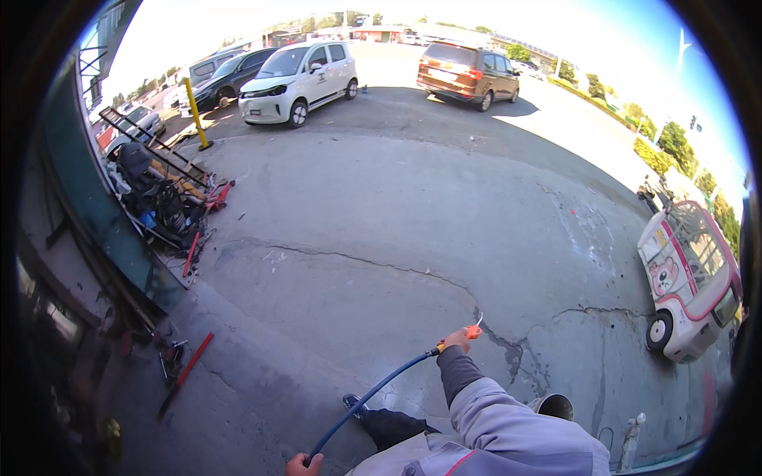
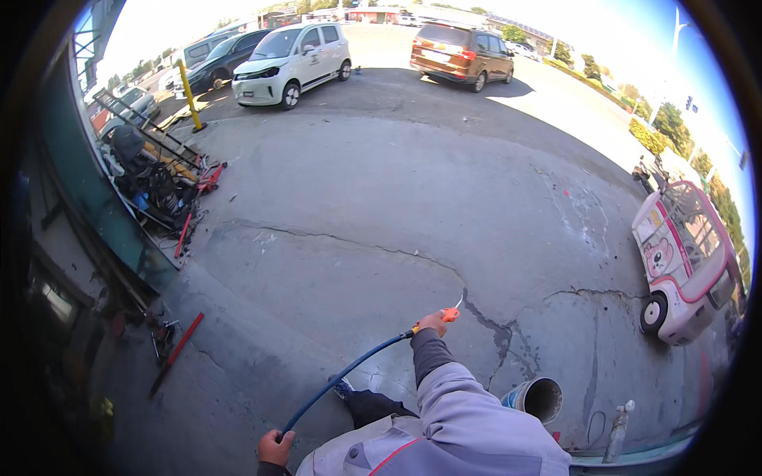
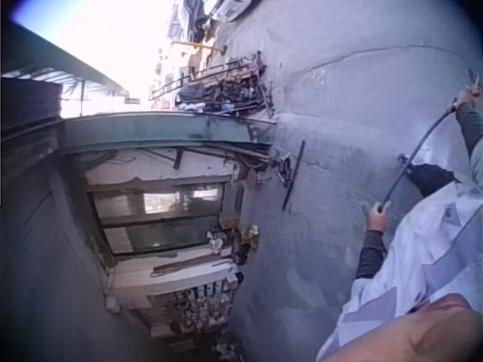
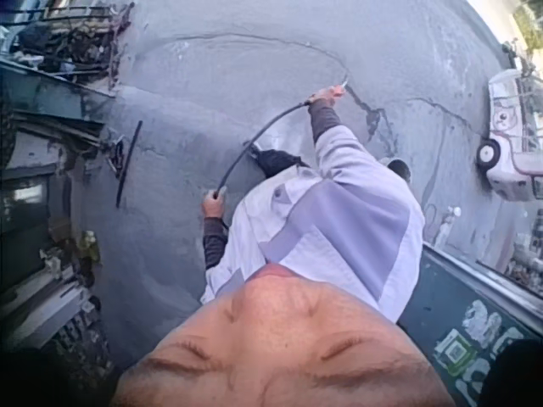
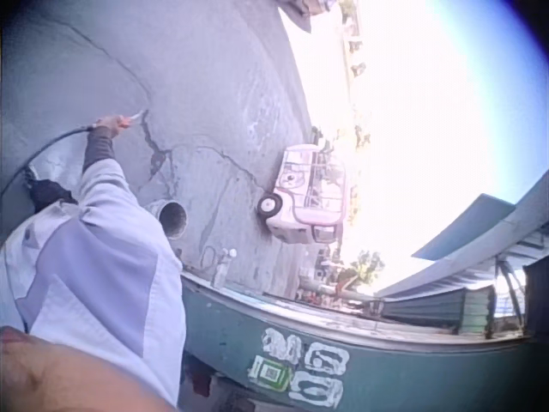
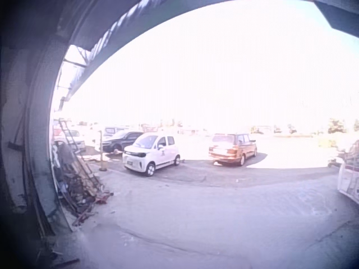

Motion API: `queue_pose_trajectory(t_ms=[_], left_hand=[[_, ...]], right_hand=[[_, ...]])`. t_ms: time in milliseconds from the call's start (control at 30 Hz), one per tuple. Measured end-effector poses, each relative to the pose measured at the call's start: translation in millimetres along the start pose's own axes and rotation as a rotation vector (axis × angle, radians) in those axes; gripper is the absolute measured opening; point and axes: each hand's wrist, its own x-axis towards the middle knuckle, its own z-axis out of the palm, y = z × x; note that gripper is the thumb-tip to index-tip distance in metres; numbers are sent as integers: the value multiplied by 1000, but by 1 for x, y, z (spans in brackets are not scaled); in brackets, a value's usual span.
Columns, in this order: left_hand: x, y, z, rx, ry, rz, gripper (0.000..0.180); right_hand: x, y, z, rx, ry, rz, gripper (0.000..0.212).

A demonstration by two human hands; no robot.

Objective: The person uses a handheld air blow gun connected to a hose to blow dust and debris off a metal cart, a plastic tray, and the concrete floor of a garage. The person then coils the hose and places it on a red lift post.

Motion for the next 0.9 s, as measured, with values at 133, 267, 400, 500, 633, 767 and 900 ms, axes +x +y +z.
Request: queue_pose_trajectory(t_ms=[133, 267, 400, 500, 633, 767, 900], left_hand=[[-16, -29, -54, -11, 93, -88, 40], [-41, -86, -109, -243, 145, -399, 32], [-81, -120, -156, -264, 452, -491, 31], [-114, -142, -189, -265, 657, -529, 34], [-159, -159, -201, -339, 819, -442, 31], [-207, -185, -202, -419, 1069, -486, 25], [-277, -246, -199, -472, 1091, -742, 28]], right_hand=[[-43, 82, 86, -65, -263, -6, 57], [-121, 189, 185, -388, -699, 134, 38], [-248, 323, 252, -688, -996, 313, 38], [-368, 418, 274, -913, -1247, 555, 32], [-547, 515, 253, -1138, -1614, 955, 23], [-719, 610, 156, -1392, -1538, 1109, 27], [-854, 694, 49, -1439, -1778, 1078, 26]])
